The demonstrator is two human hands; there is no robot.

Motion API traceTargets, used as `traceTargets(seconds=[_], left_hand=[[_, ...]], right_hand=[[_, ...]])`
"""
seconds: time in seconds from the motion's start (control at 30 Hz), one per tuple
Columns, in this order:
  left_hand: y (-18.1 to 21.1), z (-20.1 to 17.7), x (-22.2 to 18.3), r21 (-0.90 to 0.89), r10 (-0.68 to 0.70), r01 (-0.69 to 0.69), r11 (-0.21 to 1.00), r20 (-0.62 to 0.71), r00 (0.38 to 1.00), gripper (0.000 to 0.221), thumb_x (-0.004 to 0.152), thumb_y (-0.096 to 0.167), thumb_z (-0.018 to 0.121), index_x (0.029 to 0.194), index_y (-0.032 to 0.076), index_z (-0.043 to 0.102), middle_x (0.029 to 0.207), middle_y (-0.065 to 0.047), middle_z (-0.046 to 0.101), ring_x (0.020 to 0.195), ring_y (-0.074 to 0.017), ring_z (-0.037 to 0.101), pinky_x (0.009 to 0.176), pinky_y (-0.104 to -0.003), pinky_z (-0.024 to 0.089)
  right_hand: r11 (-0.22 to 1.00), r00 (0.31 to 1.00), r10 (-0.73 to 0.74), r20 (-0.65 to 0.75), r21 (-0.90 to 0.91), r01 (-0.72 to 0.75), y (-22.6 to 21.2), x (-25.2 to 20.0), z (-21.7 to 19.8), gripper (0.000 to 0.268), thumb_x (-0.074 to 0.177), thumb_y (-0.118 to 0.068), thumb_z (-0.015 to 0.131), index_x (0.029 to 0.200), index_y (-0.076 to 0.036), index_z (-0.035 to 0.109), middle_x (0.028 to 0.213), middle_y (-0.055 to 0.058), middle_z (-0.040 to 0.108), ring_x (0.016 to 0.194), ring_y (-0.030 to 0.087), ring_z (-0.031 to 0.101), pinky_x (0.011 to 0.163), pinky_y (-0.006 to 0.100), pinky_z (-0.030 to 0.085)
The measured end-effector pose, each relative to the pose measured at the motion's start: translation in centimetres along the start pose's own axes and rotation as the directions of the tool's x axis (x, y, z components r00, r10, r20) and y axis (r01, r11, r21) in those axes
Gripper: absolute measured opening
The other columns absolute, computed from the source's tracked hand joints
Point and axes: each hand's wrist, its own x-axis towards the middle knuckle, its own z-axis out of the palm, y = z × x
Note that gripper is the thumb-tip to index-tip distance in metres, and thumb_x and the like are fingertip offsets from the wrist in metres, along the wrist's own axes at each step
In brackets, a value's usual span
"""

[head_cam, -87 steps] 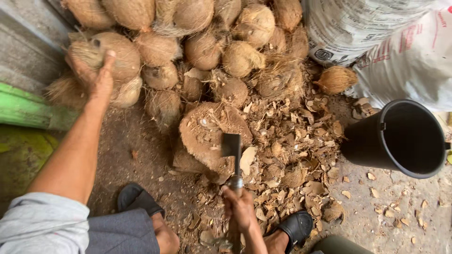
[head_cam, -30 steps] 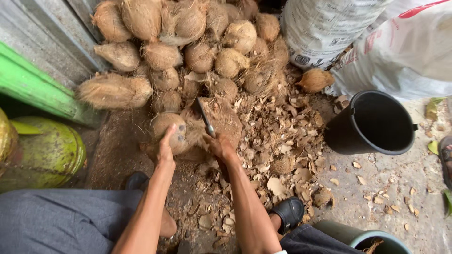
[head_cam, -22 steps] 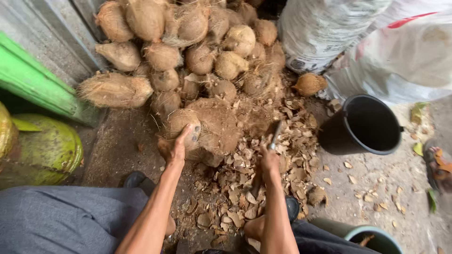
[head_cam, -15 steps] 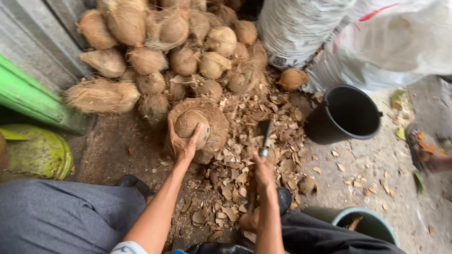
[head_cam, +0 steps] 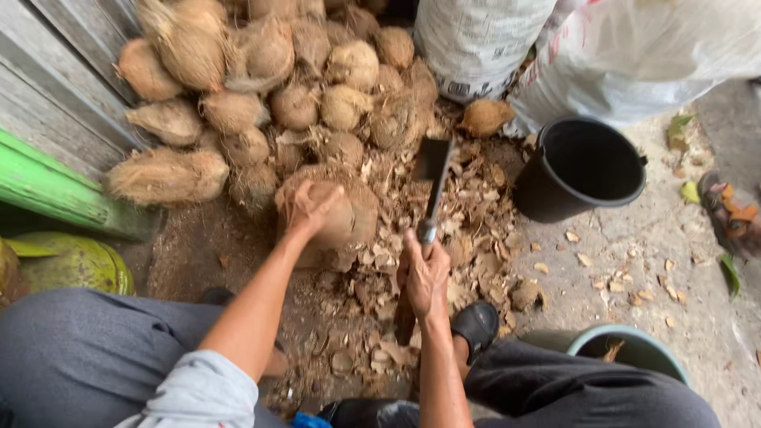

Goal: The person sits on the ground and uses a machete to peel the husk off a coconut. They repeatedly strike and scrape the coconut against a wooden stump, removing the fibrous outer layer. The person rotates the coconut to access different sides and continues until the husk is largely removed.

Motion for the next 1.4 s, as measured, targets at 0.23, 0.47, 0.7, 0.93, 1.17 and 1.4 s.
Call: traceTargets(seconds=[0.23, 0.47, 0.7, 0.93, 1.17, 1.4], left_hand=[[-0.7, -0.8, 0.1, -0.125, -0.292, 0.279, 0.952, -0.105, 0.951, 0.093, 0.081, 0.068, 0.064, 0.15, 0.01, 0.039, 0.16, -0.021, 0.027, 0.14, -0.038, 0.038, 0.105, -0.067, 0.039], [0.3, 1.8, -1.3, -0.021, -0.152, 0.151, 0.988, -0.162, 0.975, 0.109, 0.077, 0.076, 0.07, 0.155, 0.009, 0.033, 0.154, -0.028, 0.031, 0.137, -0.0447, 0.036, 0.105, -0.068, 0.032], [-0.7, 1.6, -0.3, -0.04, -0.168, 0.164, 0.986, -0.132, 0.977, 0.109, 0.07, 0.08, 0.064, 0.149, 0.008, 0.042, 0.142, -0.021, 0.053, 0.13, -0.0373, 0.054, 0.103, -0.061, 0.047], [-0.3, 2.3, -0.2, 0.086, 0.011, 0.003, 0.996, -0.164, 0.986, 0.101, 0.072, 0.082, 0.063, 0.137, 0.005, 0.054, 0.135, -0.022, 0.057, 0.124, -0.0383, 0.056, 0.1, -0.061, 0.045], [-0.1, -1.0, -2.0, -0.006, 0.078, -0.079, 0.997, -0.136, 0.988, 0.091, 0.072, 0.077, 0.065, 0.128, 0.006, 0.058, 0.127, -0.019, 0.061, 0.115, -0.0354, 0.06, 0.093, -0.06, 0.048], [-3.5, -3.1, -2.8, -0.135, -0.188, 0.169, 0.976, -0.146, 0.971, 0.085, 0.078, 0.077, 0.06, 0.132, 0.011, 0.059, 0.12, -0.018, 0.064, 0.106, -0.0341, 0.064, 0.087, -0.057, 0.054]], right_hand=[[0.996, 0.997, 0.078, 0.019, -0.038, -0.077, 6.5, 0.3, 4.7, 0.025, 0.101, -0.03, 0.059, 0.082, -0.014, 0.059, 0.055, -0.003, 0.051, 0.038, 0.007, 0.043, 0.032, 0.025, 0.037], [0.978, 0.977, 0.207, 0.051, -0.012, -0.206, 5.9, 1.9, 2.6, 0.042, 0.098, -0.032, 0.067, 0.064, -0.013, 0.051, 0.05, -0.003, 0.048, 0.036, 0.008, 0.042, 0.033, 0.025, 0.038], [0.993, 0.996, -0.013, -0.088, 0.114, 0.023, 4.8, 2.2, 4.4, 0.037, 0.096, -0.03, 0.066, 0.063, -0.017, 0.052, 0.047, -0.005, 0.05, 0.032, 0.007, 0.043, 0.029, 0.024, 0.039], [0.952, 0.96, 0.267, 0.084, 0.135, -0.276, 3.9, 3.2, 1.8, 0.025, 0.092, -0.025, 0.068, 0.071, -0.017, 0.056, 0.051, -0.003, 0.051, 0.036, 0.007, 0.044, 0.033, 0.024, 0.039], [0.968, 0.966, 0.25, 0.064, -0.049, -0.247, 7.4, 2.5, 5.3, 0.031, 0.093, -0.022, 0.071, 0.07, -0.01, 0.053, 0.053, -0.001, 0.049, 0.04, 0.012, 0.044, 0.037, 0.03, 0.036], [0.847, 0.892, 0.421, 0.163, -0.423, -0.322, 12.7, -0.9, 4.9, 0.03, 0.099, -0.023, 0.062, 0.073, -0.013, 0.052, 0.056, -0.004, 0.047, 0.043, 0.01, 0.041, 0.038, 0.029, 0.034]])
